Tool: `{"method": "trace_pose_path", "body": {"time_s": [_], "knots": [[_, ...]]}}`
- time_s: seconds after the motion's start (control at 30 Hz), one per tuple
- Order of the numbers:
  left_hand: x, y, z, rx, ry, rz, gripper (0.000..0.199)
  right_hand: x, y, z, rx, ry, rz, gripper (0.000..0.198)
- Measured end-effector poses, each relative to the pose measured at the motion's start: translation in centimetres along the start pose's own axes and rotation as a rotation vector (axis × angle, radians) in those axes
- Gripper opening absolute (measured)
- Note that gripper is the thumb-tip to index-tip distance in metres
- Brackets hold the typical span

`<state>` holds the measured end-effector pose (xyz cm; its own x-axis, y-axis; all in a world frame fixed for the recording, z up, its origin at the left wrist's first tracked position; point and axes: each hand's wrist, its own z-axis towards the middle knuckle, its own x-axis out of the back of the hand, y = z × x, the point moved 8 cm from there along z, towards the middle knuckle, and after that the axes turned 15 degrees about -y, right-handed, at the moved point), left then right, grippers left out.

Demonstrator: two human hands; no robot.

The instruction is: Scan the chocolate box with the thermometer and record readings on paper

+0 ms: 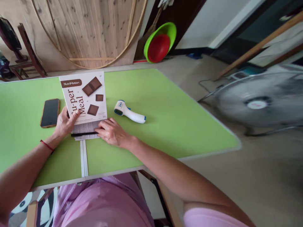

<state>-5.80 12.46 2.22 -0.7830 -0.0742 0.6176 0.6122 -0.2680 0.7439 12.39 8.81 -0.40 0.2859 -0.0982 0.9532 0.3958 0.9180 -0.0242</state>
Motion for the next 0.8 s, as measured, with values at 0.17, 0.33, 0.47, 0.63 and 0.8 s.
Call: {"method": "trace_pose_path", "body": {"time_s": [0.17,0.33,0.47,0.63,0.8], "knots": [[-0.4,0.2,0.1,-0.057,-0.032,0.043,0.051,2.2,2.0,-1.2,-0.002,0.208,0.108,0.019],[-0.5,0.2,0.1,-0.071,-0.057,0.025,0.051,3.5,10.0,-4.4,-0.677,0.158,0.028,0.035],[-0.4,0.4,0.2,-0.076,-0.067,0.002,0.049,1.6,12.2,-5.5,-0.96,-0.267,-0.04,0.053],[-0.5,0.4,0.2,-0.071,-0.082,-0.016,0.049,0.5,12.7,-6.0,-1.057,-0.331,0.108,0.033],[-0.5,0.3,0.2,-0.064,-0.078,-0.041,0.05,2.9,12.5,-6.4,-1.075,0.178,0.557,0.035]]}}
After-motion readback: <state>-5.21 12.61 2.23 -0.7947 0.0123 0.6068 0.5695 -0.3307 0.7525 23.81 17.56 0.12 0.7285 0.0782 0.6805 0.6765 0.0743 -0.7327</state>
